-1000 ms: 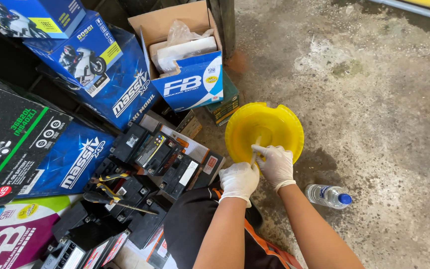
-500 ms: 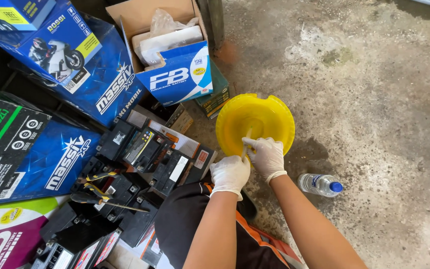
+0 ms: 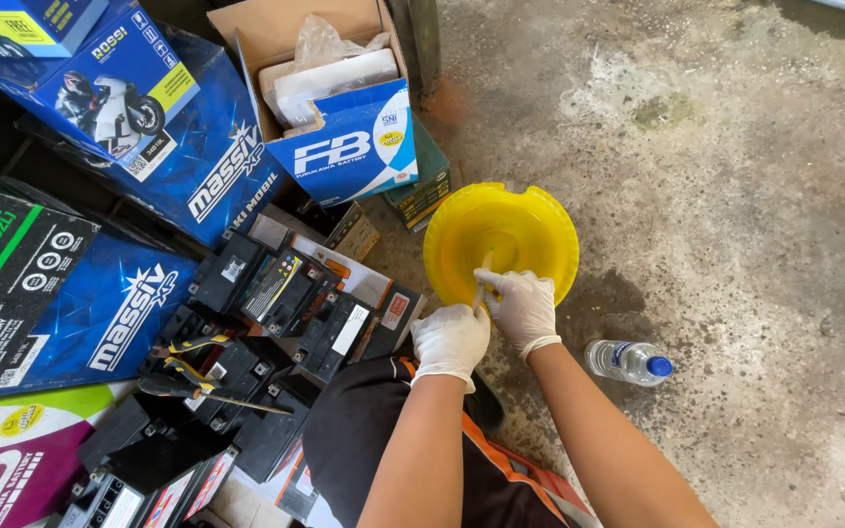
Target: Filling small battery cells with liquid using a syringe drawn from a bucket
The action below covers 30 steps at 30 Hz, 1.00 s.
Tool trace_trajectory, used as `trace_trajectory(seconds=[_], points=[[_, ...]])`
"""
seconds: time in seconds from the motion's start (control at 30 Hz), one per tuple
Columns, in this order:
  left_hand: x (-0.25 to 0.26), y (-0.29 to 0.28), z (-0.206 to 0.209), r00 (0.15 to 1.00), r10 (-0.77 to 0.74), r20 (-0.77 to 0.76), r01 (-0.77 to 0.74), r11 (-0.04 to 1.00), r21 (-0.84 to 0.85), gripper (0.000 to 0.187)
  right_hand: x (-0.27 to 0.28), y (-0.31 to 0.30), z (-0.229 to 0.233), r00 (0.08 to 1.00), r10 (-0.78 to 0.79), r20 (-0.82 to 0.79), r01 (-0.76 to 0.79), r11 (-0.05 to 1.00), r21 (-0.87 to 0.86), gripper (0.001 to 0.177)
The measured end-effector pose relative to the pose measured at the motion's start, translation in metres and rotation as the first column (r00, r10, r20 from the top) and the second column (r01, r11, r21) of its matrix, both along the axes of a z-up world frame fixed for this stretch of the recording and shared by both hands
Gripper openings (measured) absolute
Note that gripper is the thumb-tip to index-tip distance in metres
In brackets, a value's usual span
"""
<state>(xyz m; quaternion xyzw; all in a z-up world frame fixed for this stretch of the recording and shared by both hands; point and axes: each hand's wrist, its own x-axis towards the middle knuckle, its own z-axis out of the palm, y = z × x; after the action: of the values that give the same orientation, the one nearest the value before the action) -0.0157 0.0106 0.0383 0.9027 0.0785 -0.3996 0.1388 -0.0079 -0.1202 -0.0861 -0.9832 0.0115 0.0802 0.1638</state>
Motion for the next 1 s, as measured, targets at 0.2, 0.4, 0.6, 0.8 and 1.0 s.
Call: trace_trajectory(seconds=[0.2,0.4,0.6,0.8,1.0], points=[[0.001,0.001,-0.014,0.999,0.017,0.035,-0.017,1.000,0.005,0.064,0.000,0.001,0.002,1.000,-0.001,0.008,0.001,1.000,0.010,0.036],[0.000,0.000,-0.014,0.996,0.050,0.070,-0.047,0.998,-0.038,0.065,0.003,-0.004,-0.003,1.000,-0.006,-0.006,0.006,0.998,0.068,0.035],[-0.013,-0.004,-0.001,0.985,0.019,0.174,0.008,0.989,-0.150,0.071,-0.006,-0.005,0.025,0.988,-0.143,-0.064,0.156,0.886,0.436,0.034],[-0.043,0.000,0.038,0.823,-0.084,0.561,0.118,0.993,-0.024,0.063,-0.028,0.007,0.088,0.953,-0.288,-0.094,0.278,0.709,0.648,0.036],[-0.074,0.017,0.089,0.431,0.011,0.902,0.129,0.989,-0.074,0.044,-0.047,-0.001,0.113,0.971,-0.238,0.028,0.143,0.673,0.726,0.030]])
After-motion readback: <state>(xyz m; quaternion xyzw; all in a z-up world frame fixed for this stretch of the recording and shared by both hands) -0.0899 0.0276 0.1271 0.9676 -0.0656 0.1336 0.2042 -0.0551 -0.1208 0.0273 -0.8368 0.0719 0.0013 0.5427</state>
